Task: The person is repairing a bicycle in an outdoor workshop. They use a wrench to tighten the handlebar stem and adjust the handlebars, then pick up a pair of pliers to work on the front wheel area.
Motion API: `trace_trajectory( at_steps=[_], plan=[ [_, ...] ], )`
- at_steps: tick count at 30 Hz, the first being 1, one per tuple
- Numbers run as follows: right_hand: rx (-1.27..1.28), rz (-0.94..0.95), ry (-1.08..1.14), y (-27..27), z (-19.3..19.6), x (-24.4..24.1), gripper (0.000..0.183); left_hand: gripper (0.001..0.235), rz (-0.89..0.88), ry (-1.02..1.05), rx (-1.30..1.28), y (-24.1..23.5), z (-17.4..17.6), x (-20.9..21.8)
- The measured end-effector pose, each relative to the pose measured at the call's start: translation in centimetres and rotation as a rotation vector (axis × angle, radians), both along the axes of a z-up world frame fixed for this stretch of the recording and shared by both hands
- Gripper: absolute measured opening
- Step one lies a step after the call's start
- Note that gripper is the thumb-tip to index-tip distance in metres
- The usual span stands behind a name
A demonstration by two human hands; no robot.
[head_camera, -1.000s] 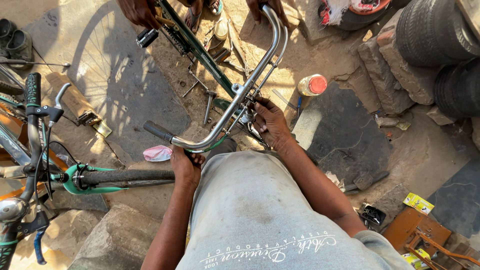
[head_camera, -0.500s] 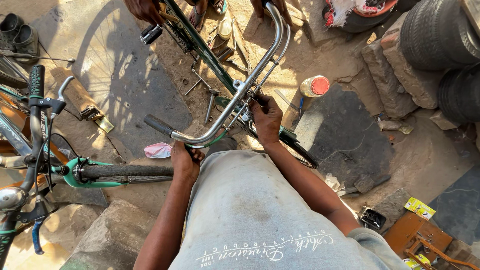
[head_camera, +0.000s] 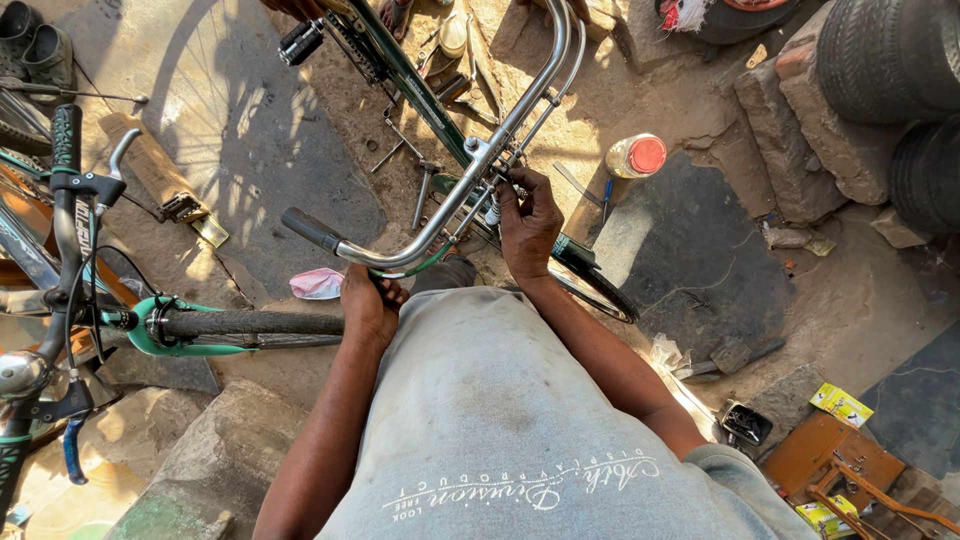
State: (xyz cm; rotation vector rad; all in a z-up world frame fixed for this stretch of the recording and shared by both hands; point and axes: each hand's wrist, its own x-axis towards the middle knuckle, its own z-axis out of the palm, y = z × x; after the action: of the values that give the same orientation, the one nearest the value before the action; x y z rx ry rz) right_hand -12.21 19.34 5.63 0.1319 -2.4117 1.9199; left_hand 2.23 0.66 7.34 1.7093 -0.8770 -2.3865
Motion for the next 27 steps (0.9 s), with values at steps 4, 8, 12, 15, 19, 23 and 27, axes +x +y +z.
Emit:
trace_trajectory(
  at_steps=[4, 8, 12, 15, 19, 23, 27],
  plan=[
    [-0.048, 0.040, -0.029, 0.2, 0.4, -0.2, 0.014, 0.032, -0.004, -0.011, -0.014, 0.2, 0.2, -0.1],
    [-0.104, 0.110, -0.182, 1.0, 1.8, -0.6, 0.017, 0.034, 0.011, -0.003, -0.022, 0.0, 0.2, 0.1],
    [-0.222, 0.199, -0.293, 1.9, 3.3, -1.0, 0.026, 0.034, 0.004, 0.022, -0.018, 0.1, -0.3, 0.2],
    [-0.216, 0.233, -0.431, 2.6, 4.2, -1.9, 0.028, 0.029, 0.008, -0.006, -0.007, 0.3, -0.3, 0.3],
    [-0.160, 0.347, -0.541, 3.8, 5.3, -4.6, 0.028, 0.033, 0.011, 0.088, -0.117, 0.0, 0.2, 0.0],
    [-0.042, 0.471, -0.527, 4.5, 6.1, -5.7, 0.028, 0.039, -0.003, 0.140, -0.185, -0.2, 0.4, 0.4],
    [0.251, 0.522, -0.395, 4.5, 7.1, -6.0, 0.031, 0.034, 0.031, 0.068, -0.109, -0.2, 0.1, 0.1]
  ],
)
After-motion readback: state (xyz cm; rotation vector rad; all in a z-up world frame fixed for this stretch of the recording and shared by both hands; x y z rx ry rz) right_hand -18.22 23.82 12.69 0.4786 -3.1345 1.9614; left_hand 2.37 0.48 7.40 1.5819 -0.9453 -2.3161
